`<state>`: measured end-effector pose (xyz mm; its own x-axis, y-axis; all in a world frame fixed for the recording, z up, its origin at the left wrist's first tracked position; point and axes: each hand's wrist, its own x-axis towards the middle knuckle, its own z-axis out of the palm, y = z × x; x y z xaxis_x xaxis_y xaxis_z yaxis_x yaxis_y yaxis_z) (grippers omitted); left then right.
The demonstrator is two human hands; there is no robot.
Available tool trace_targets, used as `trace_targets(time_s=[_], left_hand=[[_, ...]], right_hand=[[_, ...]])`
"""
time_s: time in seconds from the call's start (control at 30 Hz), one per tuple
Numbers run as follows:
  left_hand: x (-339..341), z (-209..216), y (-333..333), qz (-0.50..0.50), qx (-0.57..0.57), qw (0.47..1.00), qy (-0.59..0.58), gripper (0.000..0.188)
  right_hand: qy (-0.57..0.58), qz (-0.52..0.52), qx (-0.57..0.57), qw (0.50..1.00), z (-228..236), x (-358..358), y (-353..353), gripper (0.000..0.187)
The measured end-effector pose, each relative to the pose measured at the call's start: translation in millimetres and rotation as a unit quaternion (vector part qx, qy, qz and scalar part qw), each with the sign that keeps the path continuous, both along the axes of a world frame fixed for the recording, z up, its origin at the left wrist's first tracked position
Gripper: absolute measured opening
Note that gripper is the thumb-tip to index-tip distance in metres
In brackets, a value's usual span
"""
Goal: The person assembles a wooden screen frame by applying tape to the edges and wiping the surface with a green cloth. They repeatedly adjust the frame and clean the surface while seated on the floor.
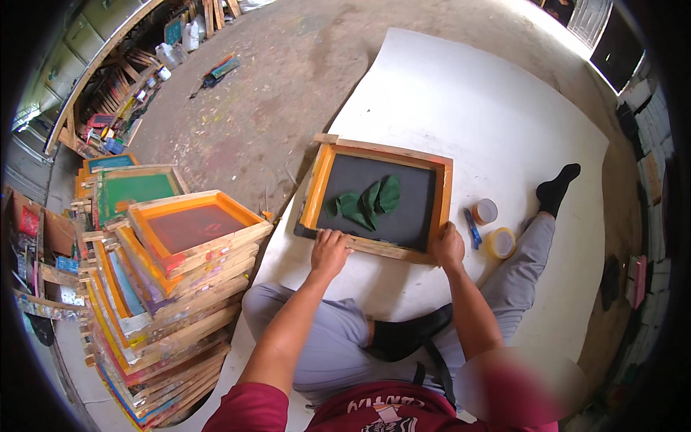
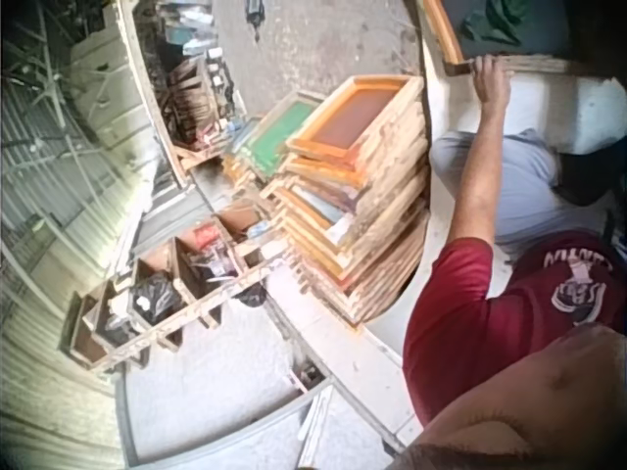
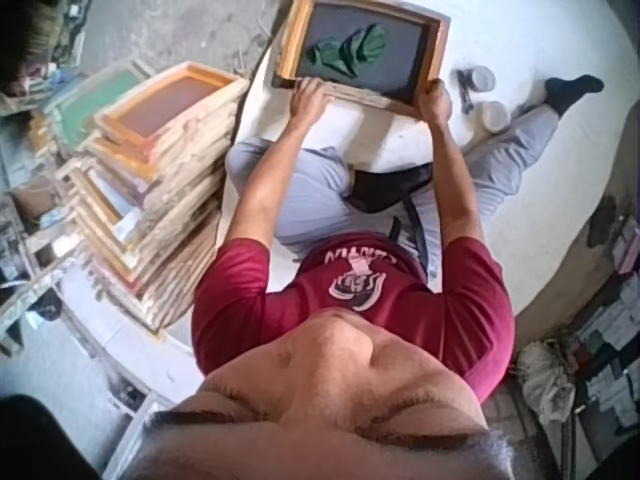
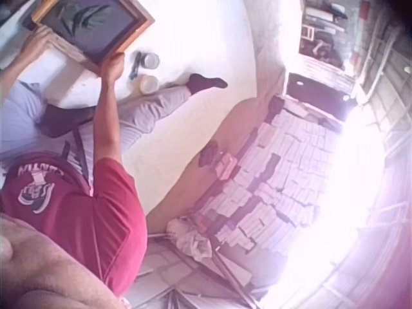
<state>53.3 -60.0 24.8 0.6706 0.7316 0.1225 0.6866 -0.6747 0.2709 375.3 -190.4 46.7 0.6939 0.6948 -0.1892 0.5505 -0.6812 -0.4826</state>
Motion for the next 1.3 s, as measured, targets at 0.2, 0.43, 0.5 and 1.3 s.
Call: trace_targets(time_s=[0.2,0.43,0.5,1.3], left_hand=[[20.1,-3.3,-37.9,0.004,-0.011,0.998,-0.058,0.043],[18.1,-11.1,-43.2,0.012,0.016,0.996,-0.091,0.038],[13.6,-14.0,-47.2,-0.008,0.036,0.997,-0.070,0.035],[25.9,2.8,-58.3,0.009,0.010,0.989,-0.146,0.046]], right_hand=[[-0.115,0.097,-0.012,0.989,21.5,32.0,9.1,0.067],[-0.085,0.254,0.036,0.963,25.2,-49.0,72.7,0.084],[-0.065,0.278,0.006,0.958,23.9,-71.4,94.0,0.080],[-0.143,-0.074,0.003,0.987,-1.2,94.1,-4.4,0.034]])
